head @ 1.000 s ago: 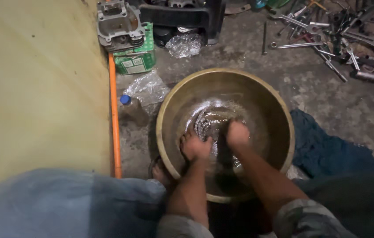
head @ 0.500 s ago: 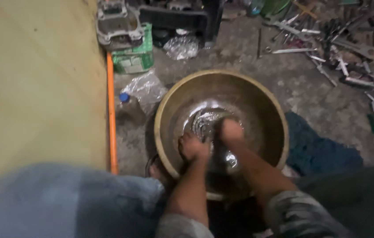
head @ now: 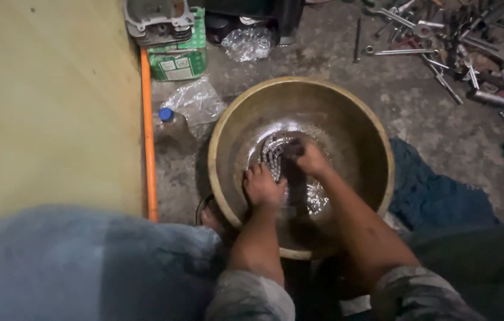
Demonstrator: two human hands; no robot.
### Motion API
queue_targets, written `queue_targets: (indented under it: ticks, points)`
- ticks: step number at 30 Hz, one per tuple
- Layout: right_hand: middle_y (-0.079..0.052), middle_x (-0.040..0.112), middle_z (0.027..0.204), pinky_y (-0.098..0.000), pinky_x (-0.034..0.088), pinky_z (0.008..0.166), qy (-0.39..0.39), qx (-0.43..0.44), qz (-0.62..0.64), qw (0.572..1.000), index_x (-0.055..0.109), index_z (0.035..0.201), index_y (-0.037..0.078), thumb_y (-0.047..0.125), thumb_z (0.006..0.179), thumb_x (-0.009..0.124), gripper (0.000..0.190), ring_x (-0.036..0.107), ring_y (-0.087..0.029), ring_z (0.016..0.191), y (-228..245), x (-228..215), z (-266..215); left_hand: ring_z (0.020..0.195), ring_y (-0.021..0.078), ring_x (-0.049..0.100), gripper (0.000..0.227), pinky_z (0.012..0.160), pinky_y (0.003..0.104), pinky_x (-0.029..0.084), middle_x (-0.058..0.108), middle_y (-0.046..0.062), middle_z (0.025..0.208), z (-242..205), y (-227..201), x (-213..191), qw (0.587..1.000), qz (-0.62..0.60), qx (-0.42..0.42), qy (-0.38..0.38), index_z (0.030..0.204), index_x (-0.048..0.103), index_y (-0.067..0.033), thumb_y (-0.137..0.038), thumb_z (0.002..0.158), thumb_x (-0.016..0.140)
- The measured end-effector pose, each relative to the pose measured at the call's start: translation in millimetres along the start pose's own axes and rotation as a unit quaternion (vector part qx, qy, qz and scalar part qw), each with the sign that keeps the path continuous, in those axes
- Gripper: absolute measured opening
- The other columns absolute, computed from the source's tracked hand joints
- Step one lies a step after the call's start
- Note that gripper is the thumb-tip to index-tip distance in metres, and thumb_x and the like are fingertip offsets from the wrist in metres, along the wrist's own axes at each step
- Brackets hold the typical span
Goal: The person washes a metal chain and other small mechanical parts in a basin filled with liquid. They scrub the items by hand, rinse them, and pour a liquid from a plastic bottle over the chain to aid in cleaning.
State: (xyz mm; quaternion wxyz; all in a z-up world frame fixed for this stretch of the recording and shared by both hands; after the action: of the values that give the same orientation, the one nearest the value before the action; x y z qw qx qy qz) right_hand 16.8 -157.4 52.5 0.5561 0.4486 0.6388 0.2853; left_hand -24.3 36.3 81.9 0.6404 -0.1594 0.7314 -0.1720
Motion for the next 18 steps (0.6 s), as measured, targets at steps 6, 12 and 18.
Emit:
queue_targets:
  ticks: [6, 12, 18]
  points:
    - [-0.026, 0.072, 0.106, -0.0448, 0.055, 0.085, 0.032, -0.112, -0.197, 0.974, 0.071, 0.114, -0.001, -0.005, 0.072, 0.068, 0.042, 0.069, -0.035, 0.1, 70.4, 28.0, -0.1, 0.13, 0.0303, 0.05, 0.058, 0.105, 0.047, 0.046, 0.057, 0.008, 0.137, 12.8, 12.6, 30.5, 0.999, 0.048, 0.016, -0.004, 0.137, 0.057, -0.013, -0.021, 0.082, 0.071]
    - [-0.021, 0.076, 0.096, -0.0436, 0.057, 0.079, 0.042, -0.12, -0.182, 0.975, 0.073, 0.104, 0.002, 0.005, 0.074, 0.071, 0.03, 0.074, -0.032, 0.087, 102.5, 21.3, 7.2, 0.13, 0.0308, 0.051, 0.042, 0.105, 0.048, 0.046, 0.057, 0.008, 0.139, 15.1, 16.8, 42.8, 0.999, 0.042, 0.012, -0.024, 0.137, 0.059, -0.0131, -0.015, 0.096, 0.051]
    - [-0.025, 0.074, 0.096, -0.0439, 0.056, 0.079, 0.047, -0.064, -0.25, 0.965, 0.075, 0.108, 0.002, 0.012, 0.088, 0.072, 0.022, 0.074, -0.031, 0.088, 121.6, -1.3, 10.0, 0.129, 0.0309, 0.053, 0.04, 0.104, 0.048, 0.047, 0.059, 0.009, 0.139, 13.9, 15.4, 37.9, 0.999, 0.041, 0.014, -0.014, 0.137, 0.06, -0.0126, -0.015, 0.098, 0.05]
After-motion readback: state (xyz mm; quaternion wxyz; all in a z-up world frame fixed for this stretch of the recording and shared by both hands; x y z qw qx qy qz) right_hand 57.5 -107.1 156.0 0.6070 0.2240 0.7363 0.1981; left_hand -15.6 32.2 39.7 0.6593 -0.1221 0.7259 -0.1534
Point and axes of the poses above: each hand's wrist, its own z-axis towards the middle knuckle, its own x-axis out of the palm, y = z × x, the point moved 10 cm from there along z, towards the middle knuckle
